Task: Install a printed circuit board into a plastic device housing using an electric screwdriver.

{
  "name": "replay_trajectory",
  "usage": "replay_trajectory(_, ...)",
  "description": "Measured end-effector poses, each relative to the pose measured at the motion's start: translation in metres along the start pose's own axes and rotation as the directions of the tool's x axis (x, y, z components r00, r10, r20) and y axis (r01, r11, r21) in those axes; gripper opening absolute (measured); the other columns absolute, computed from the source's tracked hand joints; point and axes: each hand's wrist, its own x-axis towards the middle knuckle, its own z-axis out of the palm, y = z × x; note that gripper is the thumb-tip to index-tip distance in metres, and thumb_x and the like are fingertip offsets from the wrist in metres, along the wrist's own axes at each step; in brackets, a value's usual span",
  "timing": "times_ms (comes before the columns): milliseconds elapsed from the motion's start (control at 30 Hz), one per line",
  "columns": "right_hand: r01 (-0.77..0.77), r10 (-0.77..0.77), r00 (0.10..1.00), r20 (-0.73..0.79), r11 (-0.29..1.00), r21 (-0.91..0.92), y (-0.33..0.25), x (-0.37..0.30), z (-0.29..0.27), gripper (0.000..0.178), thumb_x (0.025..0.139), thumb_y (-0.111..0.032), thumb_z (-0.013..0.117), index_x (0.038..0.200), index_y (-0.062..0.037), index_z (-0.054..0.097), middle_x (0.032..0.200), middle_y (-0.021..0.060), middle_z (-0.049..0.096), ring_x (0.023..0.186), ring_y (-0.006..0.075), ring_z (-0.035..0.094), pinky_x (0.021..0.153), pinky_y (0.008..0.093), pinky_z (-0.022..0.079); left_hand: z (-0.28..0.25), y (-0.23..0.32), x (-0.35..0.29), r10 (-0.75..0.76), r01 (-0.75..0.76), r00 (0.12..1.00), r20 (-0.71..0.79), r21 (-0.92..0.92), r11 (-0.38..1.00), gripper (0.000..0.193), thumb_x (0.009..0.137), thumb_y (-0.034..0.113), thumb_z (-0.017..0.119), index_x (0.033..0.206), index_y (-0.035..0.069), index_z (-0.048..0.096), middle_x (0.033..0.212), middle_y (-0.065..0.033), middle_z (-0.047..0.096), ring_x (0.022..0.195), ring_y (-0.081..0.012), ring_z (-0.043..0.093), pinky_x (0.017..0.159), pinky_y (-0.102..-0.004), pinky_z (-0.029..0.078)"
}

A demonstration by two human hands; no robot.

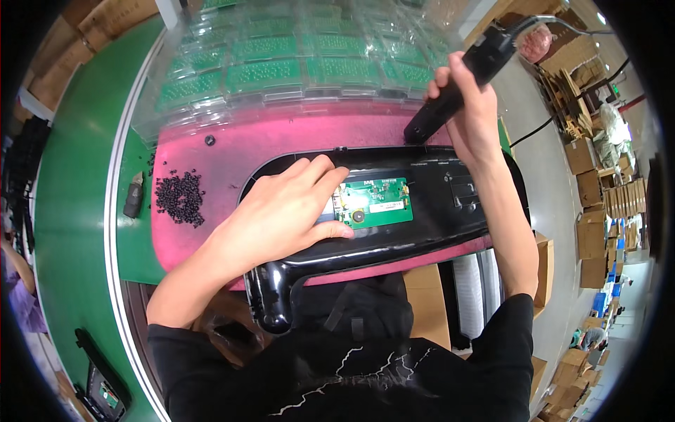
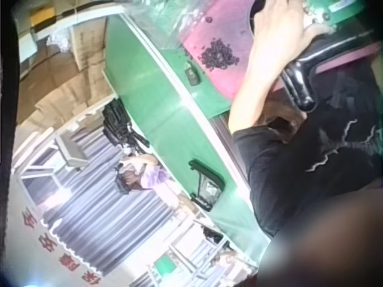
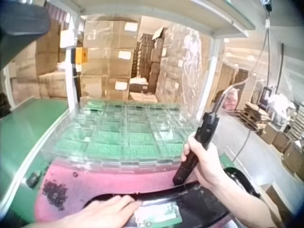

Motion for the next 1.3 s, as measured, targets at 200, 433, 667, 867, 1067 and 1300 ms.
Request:
replay_trajectory(200, 0.034, 0.08, 0.972, -0.221, 0.882, 0.471, -0.038, -0.031, 0.034, 0.022, 0.097, -0.022, 0.061, 0.101, -0.003, 0.052, 0.092, 0.005, 0.057, 0.086, 0.0166, 0.057, 0.082, 0.0395, 0.049, 0.004, 0.013, -0.004, -0.08, 0.015, 0.933, -0.35, -0.186, 0.982, 0.036, 0.077, 0.019, 0.078, 0.103, 0.0, 0.063, 0.084, -0.0088, 0.062, 0.068, -0.025, 0.063, 0.06, -0.0345, 0.051)
replay_trajectory(433, -0.071, 0.176, 0.968, -0.178, 0.875, 0.479, -0.046, -0.07, 0.072, 0.023, 0.097, -0.022, 0.059, 0.107, -0.0023, 0.051, 0.101, 0.0058, 0.057, 0.096, 0.0177, 0.057, 0.088, 0.042, 0.048, 0.004, 0.011, -0.001, 0.106, -0.247, 0.826, -0.553, -0.187, 0.951, 0.033, 0.069, 0.014, 0.085, 0.09, -0.002, 0.065, 0.072, -0.0105, 0.061, 0.058, -0.0204, 0.06, 0.051, -0.0311, 0.047)
replay_trajectory(667, 0.008, -0.017, 1.0, 0.018, 0.907, 0.422, -0.042, -0.084, 0.071, 0.031, 0.102, -0.028, 0.045, 0.125, -0.0071, 0.042, 0.1, 0.0035, 0.048, 0.094, 0.0145, 0.051, 0.09, 0.0404, 0.044, 0.01, 0.008, 0.001, 0.268, -0.37, 0.804, -0.531, -0.095, 0.924, 0.025, 0.067, 0.009, 0.081, 0.08, -0.001, 0.062, 0.067, -0.01, 0.057, 0.057, -0.027, 0.057, 0.047, -0.0348, 0.044)
replay_trajectory(867, 0.077, -0.092, 0.996, 0.013, 0.892, 0.445, -0.045, -0.095, 0.074, 0.031, 0.1, -0.036, 0.045, 0.116, -0.0096, 0.046, 0.064, -0.0051, 0.039, 0.053, 0.0072, 0.036, 0.06, 0.0278, 0.035, 0.007, 0.007, -0.005, 0.289, -0.353, 0.853, -0.435, -0.072, 0.933, 0.017, 0.067, 0.0, 0.073, 0.078, 0.001, 0.061, 0.069, -0.0078, 0.057, 0.06, -0.0241, 0.059, 0.05, -0.0346, 0.047)
replay_trajectory(1067, 0.409, -0.448, 0.893, 0.03, 0.839, 0.358, -0.062, -0.106, 0.063, 0.04, 0.095, -0.041, 0.051, 0.118, -0.009, 0.042, 0.065, -0.0057, 0.046, 0.05, 0.0047, 0.044, 0.056, 0.0247, 0.04, 0.007, 0.011, -0.001, 0.066, -0.236, 0.931, -0.359, -0.454, 0.859, 0.007, 0.081, -0.001, 0.07, 0.087, -0.002, 0.068, 0.078, -0.0101, 0.069, 0.066, -0.019, 0.067, 0.059, -0.0279, 0.053)
replay_trajectory(1300, 0.441, -0.491, 0.871, 0.033, 0.809, 0.388, -0.066, -0.113, 0.072, 0.045, 0.091, -0.039, 0.059, 0.119, -0.0085, 0.041, 0.066, -0.0051, 0.048, 0.05, 0.0055, 0.046, 0.056, 0.0243, 0.042, -0.001, 0.015, -0.001, 0.047, -0.217, 0.953, -0.3, -0.561, 0.799, 0.007, 0.079, 0.002, 0.074, 0.082, -0.001, 0.069, 0.078, -0.0087, 0.071, 0.067, -0.0183, 0.069, 0.061, -0.0267, 0.053)
